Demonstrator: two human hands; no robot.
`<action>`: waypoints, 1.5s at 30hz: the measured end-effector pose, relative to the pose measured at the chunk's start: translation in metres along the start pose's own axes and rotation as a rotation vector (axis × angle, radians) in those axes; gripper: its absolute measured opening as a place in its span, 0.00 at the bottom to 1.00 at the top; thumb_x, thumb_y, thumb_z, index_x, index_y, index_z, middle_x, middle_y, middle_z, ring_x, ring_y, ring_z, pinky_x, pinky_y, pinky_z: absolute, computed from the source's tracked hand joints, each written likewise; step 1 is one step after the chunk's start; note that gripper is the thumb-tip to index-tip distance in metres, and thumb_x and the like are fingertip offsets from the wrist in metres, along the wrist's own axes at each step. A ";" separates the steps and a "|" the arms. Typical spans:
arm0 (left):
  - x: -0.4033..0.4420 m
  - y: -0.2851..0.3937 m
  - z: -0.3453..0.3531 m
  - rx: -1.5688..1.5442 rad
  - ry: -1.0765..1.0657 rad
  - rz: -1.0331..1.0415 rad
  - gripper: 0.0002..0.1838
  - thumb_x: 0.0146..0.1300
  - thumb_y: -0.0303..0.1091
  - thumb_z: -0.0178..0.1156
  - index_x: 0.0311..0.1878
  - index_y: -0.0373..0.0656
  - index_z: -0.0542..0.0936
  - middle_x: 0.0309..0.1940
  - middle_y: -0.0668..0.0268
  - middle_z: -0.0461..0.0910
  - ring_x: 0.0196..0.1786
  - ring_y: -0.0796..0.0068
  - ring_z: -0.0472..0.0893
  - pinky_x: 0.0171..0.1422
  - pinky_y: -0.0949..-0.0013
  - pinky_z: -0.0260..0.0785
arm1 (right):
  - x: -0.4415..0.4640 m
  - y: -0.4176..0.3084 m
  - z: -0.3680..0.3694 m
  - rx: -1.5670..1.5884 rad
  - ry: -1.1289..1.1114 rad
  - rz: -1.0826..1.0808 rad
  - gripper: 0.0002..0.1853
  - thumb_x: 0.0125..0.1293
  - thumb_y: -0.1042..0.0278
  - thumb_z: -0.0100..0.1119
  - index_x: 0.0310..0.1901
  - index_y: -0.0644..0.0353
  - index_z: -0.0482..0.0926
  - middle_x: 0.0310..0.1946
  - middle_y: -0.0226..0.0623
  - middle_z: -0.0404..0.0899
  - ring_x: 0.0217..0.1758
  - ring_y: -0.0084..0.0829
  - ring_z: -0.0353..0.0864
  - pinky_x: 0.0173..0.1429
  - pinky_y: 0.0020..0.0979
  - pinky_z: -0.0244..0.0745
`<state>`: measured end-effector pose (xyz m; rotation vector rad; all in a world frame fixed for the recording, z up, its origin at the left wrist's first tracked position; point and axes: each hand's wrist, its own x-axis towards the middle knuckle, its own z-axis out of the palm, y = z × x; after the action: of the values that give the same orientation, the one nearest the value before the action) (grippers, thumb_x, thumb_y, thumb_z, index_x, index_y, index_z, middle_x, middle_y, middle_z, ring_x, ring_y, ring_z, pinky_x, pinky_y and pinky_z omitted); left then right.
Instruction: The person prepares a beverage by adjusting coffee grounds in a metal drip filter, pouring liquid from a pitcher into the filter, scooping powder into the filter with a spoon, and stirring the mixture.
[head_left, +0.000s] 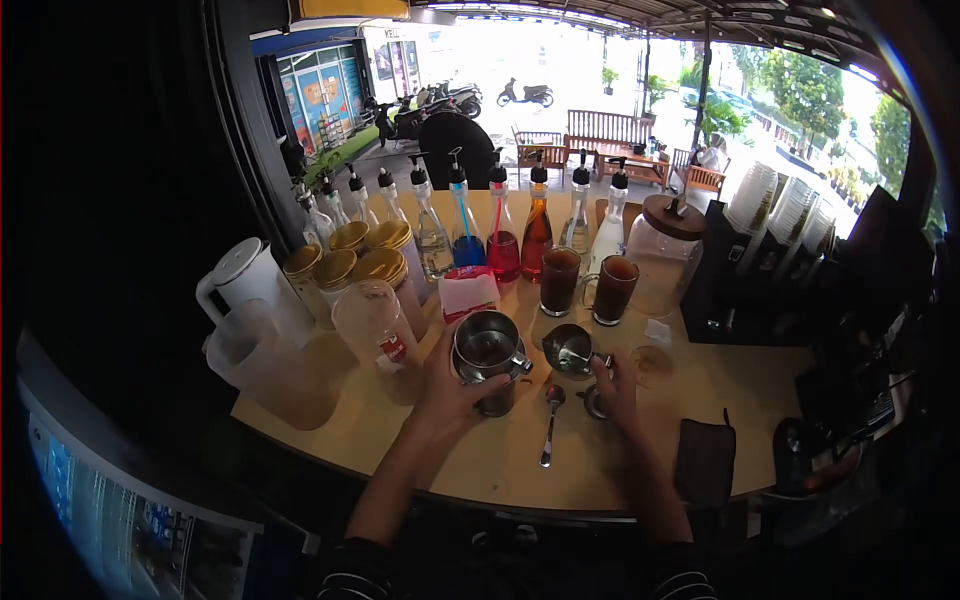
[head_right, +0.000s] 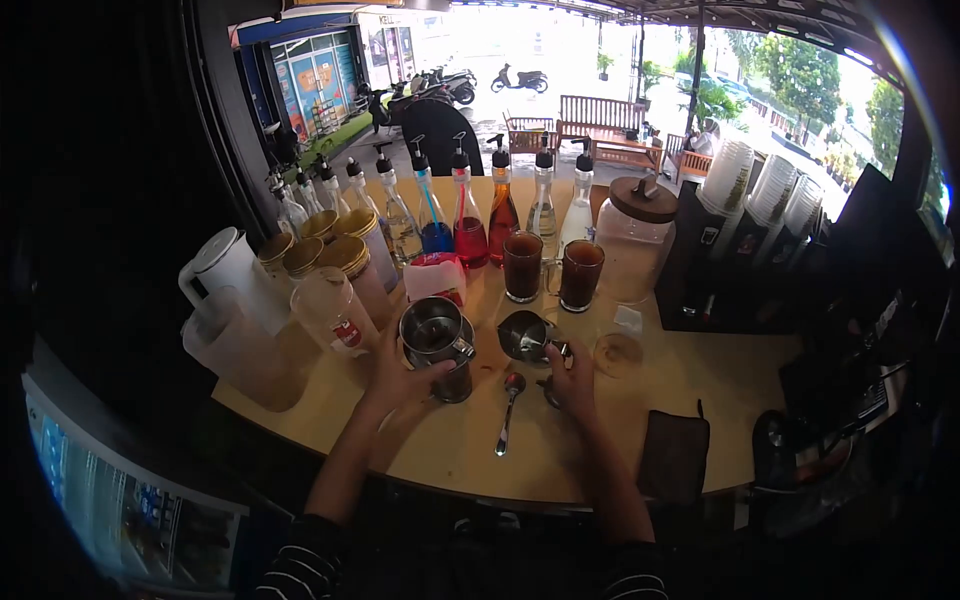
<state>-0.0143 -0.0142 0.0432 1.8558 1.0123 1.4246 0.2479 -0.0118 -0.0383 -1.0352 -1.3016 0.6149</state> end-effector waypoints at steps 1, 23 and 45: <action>0.000 -0.002 0.000 0.002 0.002 -0.003 0.44 0.40 0.38 0.79 0.62 0.39 0.68 0.54 0.59 0.77 0.58 0.67 0.77 0.65 0.62 0.67 | -0.001 -0.007 0.001 -0.009 0.006 -0.036 0.07 0.68 0.69 0.56 0.36 0.64 0.73 0.27 0.27 0.71 0.34 0.17 0.68 0.39 0.23 0.64; 0.001 -0.019 -0.002 -0.024 -0.043 0.047 0.45 0.42 0.37 0.77 0.63 0.40 0.65 0.55 0.57 0.74 0.60 0.62 0.75 0.65 0.61 0.66 | 0.078 -0.155 0.010 -0.076 -0.386 -0.258 0.09 0.63 0.75 0.61 0.35 0.63 0.69 0.25 0.23 0.63 0.29 0.12 0.62 0.34 0.18 0.61; 0.003 -0.022 -0.002 -0.085 -0.068 0.042 0.45 0.41 0.36 0.77 0.63 0.41 0.64 0.55 0.57 0.70 0.61 0.62 0.73 0.66 0.61 0.65 | 0.105 -0.197 0.052 -0.350 -0.624 -0.338 0.09 0.58 0.74 0.62 0.34 0.63 0.70 0.26 0.29 0.65 0.26 0.18 0.63 0.30 0.25 0.59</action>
<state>-0.0204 -0.0004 0.0275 1.8606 0.8715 1.3974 0.1850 0.0042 0.1816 -0.8945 -2.1408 0.4709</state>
